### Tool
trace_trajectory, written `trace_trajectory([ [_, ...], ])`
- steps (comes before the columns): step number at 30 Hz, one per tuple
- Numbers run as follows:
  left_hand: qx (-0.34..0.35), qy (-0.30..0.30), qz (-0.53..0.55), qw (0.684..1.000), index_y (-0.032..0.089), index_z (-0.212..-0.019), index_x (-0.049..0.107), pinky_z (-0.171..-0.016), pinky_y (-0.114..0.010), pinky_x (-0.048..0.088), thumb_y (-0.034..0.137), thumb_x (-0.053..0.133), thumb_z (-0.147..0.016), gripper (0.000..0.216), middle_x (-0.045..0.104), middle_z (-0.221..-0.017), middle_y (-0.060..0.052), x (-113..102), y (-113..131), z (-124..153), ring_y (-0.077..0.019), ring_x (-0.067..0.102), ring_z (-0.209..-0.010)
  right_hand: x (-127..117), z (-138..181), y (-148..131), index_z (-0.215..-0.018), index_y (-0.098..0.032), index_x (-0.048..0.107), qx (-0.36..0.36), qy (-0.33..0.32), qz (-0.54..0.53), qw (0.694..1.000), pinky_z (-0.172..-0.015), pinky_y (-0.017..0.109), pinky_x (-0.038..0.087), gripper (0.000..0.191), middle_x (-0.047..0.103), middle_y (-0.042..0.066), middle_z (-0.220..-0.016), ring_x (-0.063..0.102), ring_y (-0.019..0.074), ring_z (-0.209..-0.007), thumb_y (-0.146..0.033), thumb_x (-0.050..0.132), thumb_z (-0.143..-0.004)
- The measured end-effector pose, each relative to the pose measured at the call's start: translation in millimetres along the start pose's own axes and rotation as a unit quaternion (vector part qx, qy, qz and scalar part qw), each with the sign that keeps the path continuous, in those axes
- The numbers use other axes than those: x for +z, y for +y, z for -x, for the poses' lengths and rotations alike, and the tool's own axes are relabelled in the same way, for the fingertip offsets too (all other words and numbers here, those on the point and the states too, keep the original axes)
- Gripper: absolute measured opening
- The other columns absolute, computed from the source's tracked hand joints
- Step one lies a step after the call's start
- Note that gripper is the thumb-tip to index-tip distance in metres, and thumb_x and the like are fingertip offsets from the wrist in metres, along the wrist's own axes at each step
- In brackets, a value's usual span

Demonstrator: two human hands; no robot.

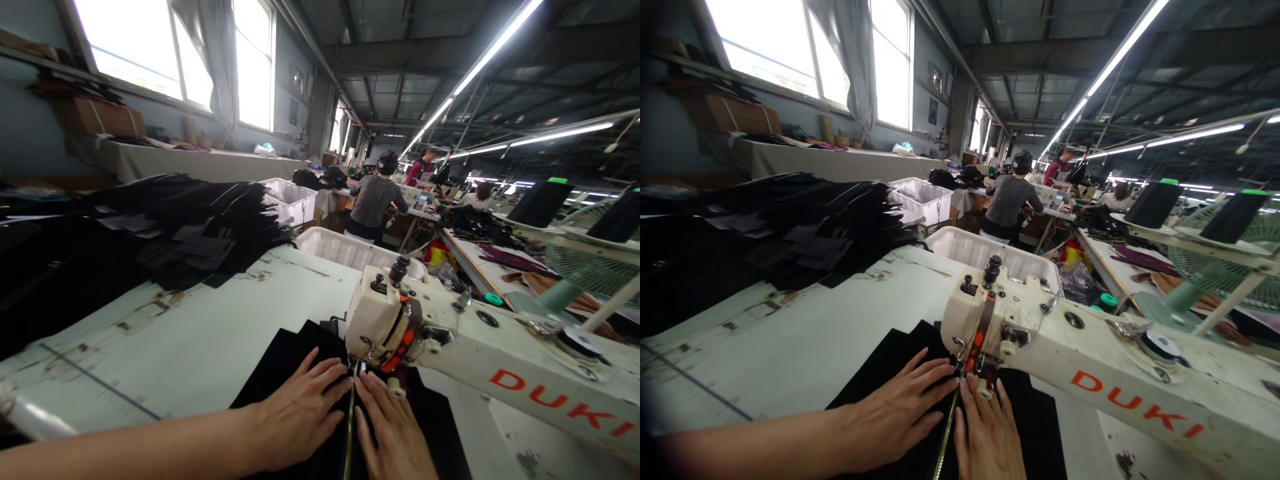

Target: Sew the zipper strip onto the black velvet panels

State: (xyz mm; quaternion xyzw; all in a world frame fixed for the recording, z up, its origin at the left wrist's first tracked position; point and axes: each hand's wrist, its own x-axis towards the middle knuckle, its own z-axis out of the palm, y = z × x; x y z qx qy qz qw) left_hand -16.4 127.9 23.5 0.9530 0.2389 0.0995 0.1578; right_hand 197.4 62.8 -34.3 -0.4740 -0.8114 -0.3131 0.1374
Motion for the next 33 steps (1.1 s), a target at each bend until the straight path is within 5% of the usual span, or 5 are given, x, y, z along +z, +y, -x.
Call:
trace_trajectory([
  [16,0.009,-0.015,-0.027,0.999,0.014,-0.145,0.046,-0.116,-0.061,0.023,0.018,0.058,-0.093,0.054,0.048,-0.148,-0.015,1.0,-4.3,-5.6,-0.0308,0.037,-0.142,-5.8,-9.2,2.0,-0.12,-0.013,0.063,0.03,0.055,-0.046,0.997,-0.084,0.035,0.058,0.037,0.07,0.006,-0.119,0.069,0.02,-0.105,-0.023,0.033,-0.101],
  [22,-0.007,-0.014,-0.005,1.0,0.015,-0.145,0.046,-0.118,-0.061,0.014,0.025,0.053,-0.1,0.047,0.044,-0.151,-0.016,0.7,-4.5,-4.3,-0.0292,0.031,-0.145,-9.1,-7.8,-4.7,-0.128,-0.014,0.061,0.113,-0.034,-0.136,0.984,-0.101,0.047,0.051,0.037,0.064,0.01,-0.129,0.061,0.0246,-0.119,-0.023,0.036,-0.101],
  [28,0.014,-0.073,0.025,0.997,0.009,-0.155,0.024,-0.115,-0.067,0.012,0.056,0.057,-0.093,0.085,0.018,-0.159,-0.024,-0.6,32.9,52.4,-0.0369,0.011,-0.148,-46.2,12.8,-44.9,-0.134,-0.015,0.056,0.204,-0.053,-0.198,0.957,-0.102,0.041,0.052,0.041,0.058,0.011,-0.136,0.057,0.0221,-0.123,-0.022,0.033,-0.1],
  [30,0.03,-0.033,0.031,0.999,0.011,-0.157,0.018,-0.117,-0.065,0.011,0.047,0.068,-0.086,0.094,0.019,-0.16,-0.022,11.5,44.6,77.0,-0.0358,0.013,-0.149,-62.5,24.3,-63.4,-0.138,-0.016,0.052,0.205,-0.044,-0.209,0.955,-0.101,0.039,0.053,0.043,0.057,0.009,-0.138,0.055,0.0213,-0.126,-0.021,0.035,-0.099],
  [33,0.017,0.039,0.052,0.998,0.017,-0.154,0.028,-0.12,-0.056,0.021,0.019,0.059,-0.089,0.072,0.035,-0.156,-0.015,27.7,49.3,98.0,-0.0291,0.028,-0.146,-79.9,35.2,-82.3,-0.143,-0.012,0.045,0.161,-0.041,-0.189,0.968,-0.099,0.044,0.054,0.051,0.053,0.012,-0.142,0.052,0.0282,-0.129,-0.031,0.048,-0.095],
])
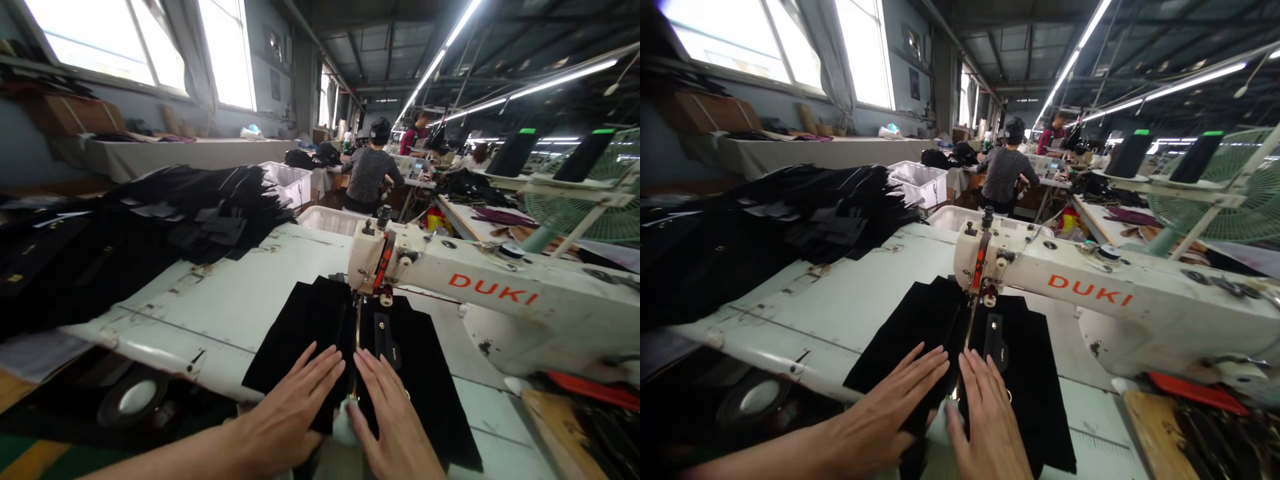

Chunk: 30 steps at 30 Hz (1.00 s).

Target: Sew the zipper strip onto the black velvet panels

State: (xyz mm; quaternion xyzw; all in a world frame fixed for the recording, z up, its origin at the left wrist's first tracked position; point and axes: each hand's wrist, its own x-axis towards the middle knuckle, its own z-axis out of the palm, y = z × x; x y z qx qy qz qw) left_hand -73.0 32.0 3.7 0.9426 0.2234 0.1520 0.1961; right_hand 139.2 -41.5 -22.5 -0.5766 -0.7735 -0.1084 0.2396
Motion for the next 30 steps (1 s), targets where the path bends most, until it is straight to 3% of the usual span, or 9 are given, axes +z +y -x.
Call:
trace_trajectory([
  [3,-0.084,0.039,0.06,0.994,0.024,-0.144,0.048,-0.116,-0.046,0.037,0.018,0.043,-0.099,0.045,0.052,-0.147,-0.006,-5.7,-5.0,1.2,-0.0225,0.044,-0.138,-2.3,3.4,-7.9,-0.14,-0.012,0.048,-0.022,-0.011,0.005,1.0,-0.098,0.05,0.055,0.059,0.056,0.014,-0.138,0.055,0.0325,-0.126,-0.043,0.06,-0.091],
  [6,-0.134,0.06,0.103,0.984,0.02,-0.138,0.056,-0.114,-0.043,0.039,0.027,0.038,-0.103,0.04,0.057,-0.142,-0.006,-25.6,-8.5,-6.1,-0.0222,0.05,-0.133,-1.1,-2.2,-6.7,-0.129,-0.017,0.056,-0.016,0.01,-0.018,1.0,-0.101,0.048,0.052,0.034,0.064,0.011,-0.127,0.06,0.0274,-0.12,-0.032,0.047,-0.1],
  [9,-0.129,0.063,0.105,0.984,0.018,-0.136,0.058,-0.114,-0.043,0.039,0.027,0.038,-0.103,0.04,0.06,-0.139,-0.006,-42.9,-10.0,-11.7,-0.0222,0.052,-0.132,-9.0,-15.4,4.5,-0.108,-0.018,0.064,-0.006,0.04,-0.047,0.998,-0.088,0.034,0.057,0.035,0.069,0.008,-0.105,0.067,0.0197,-0.1,-0.025,0.03,-0.106],
  [12,-0.103,0.044,0.097,0.989,0.021,-0.134,0.06,-0.113,-0.038,0.041,0.024,0.041,-0.101,0.039,0.06,-0.138,-0.004,-54.4,-11.7,-13.2,-0.0202,0.053,-0.129,-26.8,-34.6,17.9,-0.094,-0.02,0.062,0.001,0.039,-0.052,0.998,-0.066,0.02,0.055,0.037,0.065,0.002,-0.083,0.066,0.0123,-0.074,-0.025,0.027,-0.108],
  [16,-0.059,0.001,0.056,0.997,0.022,-0.14,0.054,-0.119,-0.043,0.031,0.006,0.046,-0.087,0.056,0.052,-0.146,-0.004,-59.5,-11.4,-10.2,-0.0205,0.045,-0.137,-30.1,-43.0,10.3,-0.08,-0.021,0.061,-0.051,0.028,-0.02,0.998,-0.059,0.024,0.052,0.045,0.06,0.001,-0.073,0.062,0.0142,-0.065,-0.026,0.026,-0.108],
  [18,-0.025,-0.025,-0.005,0.999,0.02,-0.143,0.05,-0.121,-0.047,0.023,-0.002,0.045,-0.078,0.07,0.049,-0.149,-0.006,-54.0,-8.8,-7.3,-0.0207,0.041,-0.14,-17.4,-32.3,-2.9,-0.078,-0.018,0.063,-0.072,0.048,0.013,0.996,-0.063,0.031,0.054,0.05,0.063,0.006,-0.075,0.065,0.0196,-0.07,-0.02,0.022,-0.106],
  [20,0.01,-0.038,-0.065,0.997,0.016,-0.145,0.047,-0.122,-0.049,0.02,-0.004,0.042,-0.075,0.073,0.048,-0.149,-0.009,-43.3,-5.0,-4.6,-0.021,0.04,-0.141,-3.3,-16.1,-13.4,-0.094,-0.011,0.068,-0.084,0.093,0.061,0.99,-0.074,0.038,0.057,0.044,0.069,0.013,-0.089,0.069,0.0259,-0.086,-0.013,0.024,-0.103],
  [25,0.068,-0.032,-0.107,0.991,0.01,-0.143,0.047,-0.12,-0.047,0.028,-0.001,0.04,-0.085,0.06,0.056,-0.142,-0.012,-15.3,6.0,-0.9,-0.0238,0.047,-0.136,4.9,10.2,-16.1,-0.123,-0.004,0.061,-0.144,0.083,0.164,0.972,-0.087,0.033,0.058,0.045,0.067,0.015,-0.121,0.066,0.0267,-0.111,-0.003,0.025,-0.096],
  [30,0.07,-0.034,-0.146,0.986,0.005,-0.141,0.049,-0.116,-0.044,0.037,0.0,0.041,-0.088,0.054,0.055,-0.142,-0.014,-6.1,9.8,0.8,-0.0267,0.05,-0.133,3.1,10.7,-15.3,-0.12,-0.007,0.06,-0.04,0.086,0.067,0.993,-0.091,0.028,0.057,0.034,0.063,0.017,-0.127,0.065,0.021,-0.112,-0.017,0.033,-0.103],
])
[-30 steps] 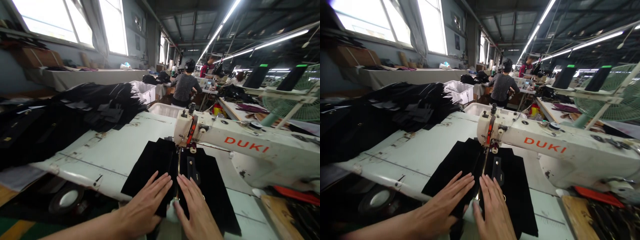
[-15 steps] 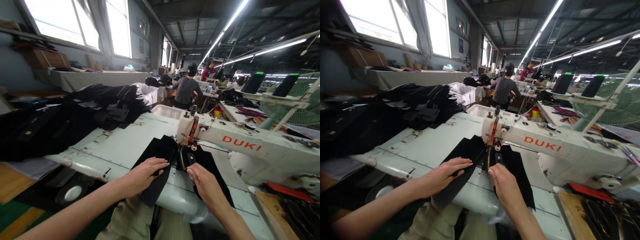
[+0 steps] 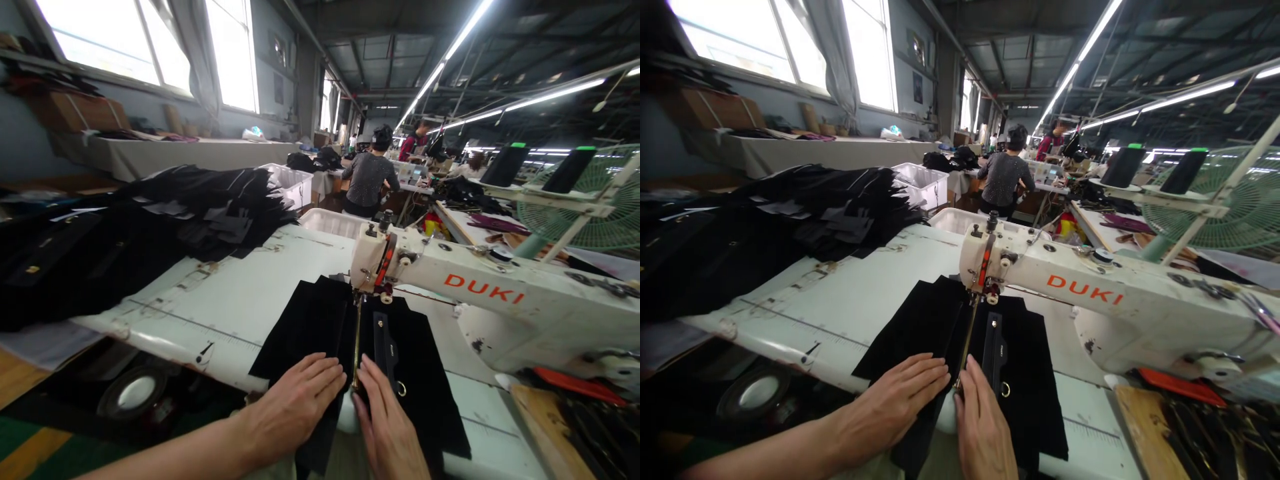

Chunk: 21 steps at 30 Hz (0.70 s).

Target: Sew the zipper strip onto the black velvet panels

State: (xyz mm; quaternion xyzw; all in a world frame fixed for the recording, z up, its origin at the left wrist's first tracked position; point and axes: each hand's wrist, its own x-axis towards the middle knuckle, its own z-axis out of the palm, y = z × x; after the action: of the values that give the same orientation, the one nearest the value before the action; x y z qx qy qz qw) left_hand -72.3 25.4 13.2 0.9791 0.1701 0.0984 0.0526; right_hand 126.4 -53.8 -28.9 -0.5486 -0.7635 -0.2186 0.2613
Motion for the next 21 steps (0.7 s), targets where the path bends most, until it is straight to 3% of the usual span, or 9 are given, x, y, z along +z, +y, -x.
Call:
trace_trajectory([
  [3,0.01,0.02,-0.001,1.0,0.007,-0.142,0.048,-0.117,-0.044,0.035,0.005,0.039,-0.095,0.048,0.056,-0.141,-0.013,4.4,-2.5,1.0,-0.0246,0.05,-0.132,4.8,4.2,1.4,-0.117,-0.011,0.063,0.038,-0.012,-0.044,0.998,-0.091,0.028,0.057,0.03,0.064,0.015,-0.125,0.066,0.0201,-0.11,-0.02,0.038,-0.103],
  [9,0.04,0.094,-0.001,0.995,0.011,-0.139,0.05,-0.122,-0.041,0.02,0.019,0.036,-0.106,0.037,0.063,-0.132,-0.008,14.1,-7.1,-0.7,-0.021,0.052,-0.127,7.9,13.4,12.4,-0.122,-0.014,0.064,-0.053,-0.017,0.016,0.998,-0.089,0.038,0.059,0.034,0.068,0.008,-0.12,0.064,0.0277,-0.113,-0.014,0.037,-0.1],
  [12,0.058,0.083,-0.018,0.995,0.009,-0.133,0.053,-0.123,-0.041,0.015,0.018,0.036,-0.106,0.034,0.065,-0.125,-0.009,9.8,-7.1,-2.8,-0.0216,0.054,-0.122,0.0,6.1,13.8,-0.118,-0.016,0.065,-0.045,-0.008,-0.012,0.999,-0.091,0.036,0.058,0.034,0.069,0.007,-0.115,0.064,0.0254,-0.113,-0.016,0.036,-0.101],
  [17,0.075,0.055,-0.014,0.996,0.007,-0.132,0.052,-0.121,-0.044,0.019,0.011,0.035,-0.103,0.034,0.066,-0.117,-0.01,2.4,-8.7,-4.5,-0.0236,0.055,-0.117,-8.9,-10.5,11.4,-0.119,-0.019,0.063,0.037,-0.015,-0.091,0.995,-0.084,0.034,0.06,0.032,0.069,0.007,-0.111,0.067,0.0214,-0.103,-0.032,0.037,-0.105],
  [21,0.048,0.048,0.054,0.996,0.012,-0.131,0.052,-0.118,-0.044,0.026,0.009,0.044,-0.098,0.035,0.064,-0.118,-0.009,6.2,-10.2,-5.5,-0.023,0.055,-0.116,-7.8,-16.4,10.1,-0.111,-0.021,0.066,0.014,-0.015,-0.091,0.996,-0.085,0.035,0.059,0.03,0.071,0.004,-0.104,0.068,0.0216,-0.099,-0.024,0.037,-0.104],
])
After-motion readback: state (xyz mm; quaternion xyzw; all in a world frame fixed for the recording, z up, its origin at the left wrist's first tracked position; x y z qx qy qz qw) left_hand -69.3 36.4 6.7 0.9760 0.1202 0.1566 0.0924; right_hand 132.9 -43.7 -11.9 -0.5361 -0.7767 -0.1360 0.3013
